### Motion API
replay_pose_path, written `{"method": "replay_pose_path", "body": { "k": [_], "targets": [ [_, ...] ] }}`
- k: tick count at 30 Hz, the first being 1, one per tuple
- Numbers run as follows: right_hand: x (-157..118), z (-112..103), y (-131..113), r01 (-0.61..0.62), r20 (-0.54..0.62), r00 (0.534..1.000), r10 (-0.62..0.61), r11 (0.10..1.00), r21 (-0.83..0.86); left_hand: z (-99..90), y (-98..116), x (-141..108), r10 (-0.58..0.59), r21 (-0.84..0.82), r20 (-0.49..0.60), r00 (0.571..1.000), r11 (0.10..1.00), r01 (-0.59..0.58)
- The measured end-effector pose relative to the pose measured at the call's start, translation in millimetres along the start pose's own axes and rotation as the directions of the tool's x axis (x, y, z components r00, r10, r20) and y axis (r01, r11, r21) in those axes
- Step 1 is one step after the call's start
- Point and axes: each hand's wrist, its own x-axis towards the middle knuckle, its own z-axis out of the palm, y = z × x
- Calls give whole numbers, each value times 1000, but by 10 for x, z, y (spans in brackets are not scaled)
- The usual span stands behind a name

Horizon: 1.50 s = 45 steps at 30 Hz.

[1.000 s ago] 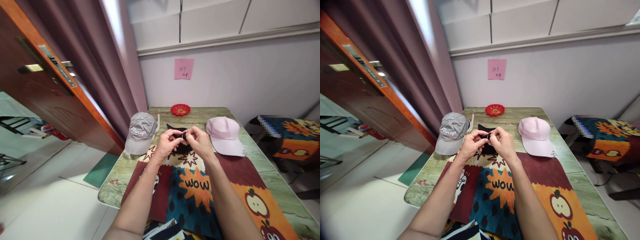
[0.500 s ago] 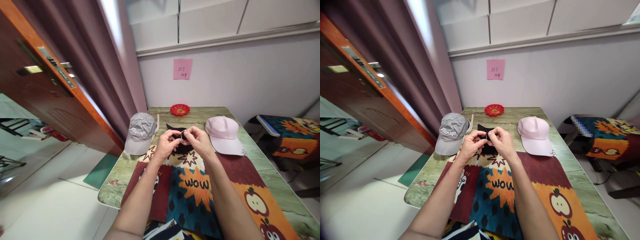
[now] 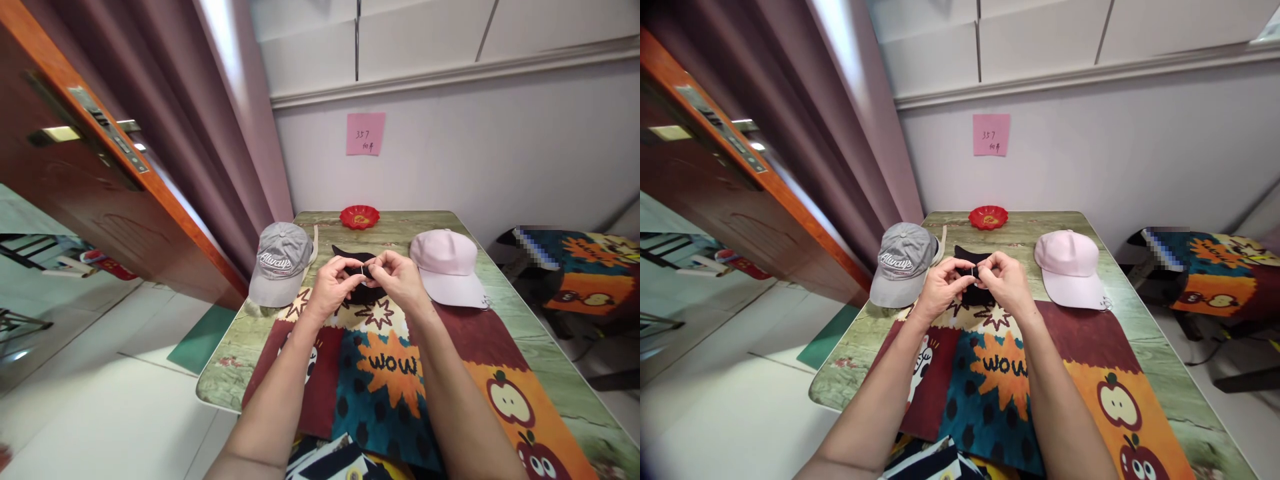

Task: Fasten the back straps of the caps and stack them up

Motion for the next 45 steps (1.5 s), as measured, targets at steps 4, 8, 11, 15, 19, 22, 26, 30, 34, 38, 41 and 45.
{"method": "replay_pose_path", "body": {
  "k": [4, 8, 11, 15, 19, 22, 26, 30, 34, 38, 41, 45],
  "targets": [
    [9, -12, 22, -6, 28, 1000, 8, 999, -53, 1, 27, -16, 9, 40, 9, 1000, 999, -9],
    [-10, -42, -18, -31, 83, 996, 39, 995, -94, -5, 36, -30, 32, 67, 27, 999, 997, -34],
    [-34, -83, -76, -50, 147, 987, 58, 997, -55, -6, 28, -37, 34, 58, 36, 999, 998, -36],
    [-55, -136, -132, -79, 186, 979, 85, 996, -38, -2, 22, -38, 32, 47, 43, 999, 998, -34],
    [-58, -184, -153, -96, 217, 971, 101, 995, -33, -7, 47, -28, 52, 66, 97, 994, 996, -58],
    [-49, -222, -154, -124, 246, 961, 124, 992, -17, -15, 72, -11, 51, 68, 138, 989, 996, -61],
    [-42, -252, -155, -132, 260, 957, 129, 991, -4, -20, 73, 14, 46, 66, 160, 986, 996, -57],
    [-51, -251, -176, -112, 263, 958, 113, 994, -19, -18, 43, 20, 79, 107, 165, 983, 989, -98],
    [-54, -227, -187, -115, 249, 961, 121, 993, -40, -15, 32, 16, 106, 133, 160, 981, 983, -128],
    [-50, -198, -171, -128, 208, 969, 131, 991, -27, -23, 43, 14, 114, 131, 176, 978, 982, -138],
    [-50, -179, -157, -135, 208, 969, 134, 991, -9, -32, 49, 9, 110, 126, 168, 980, 983, -132],
    [-41, -134, -131, -120, 176, 978, 114, 992, 27, -27, 59, -3, 92, 112, 148, 985, 988, -109]
  ]
}}
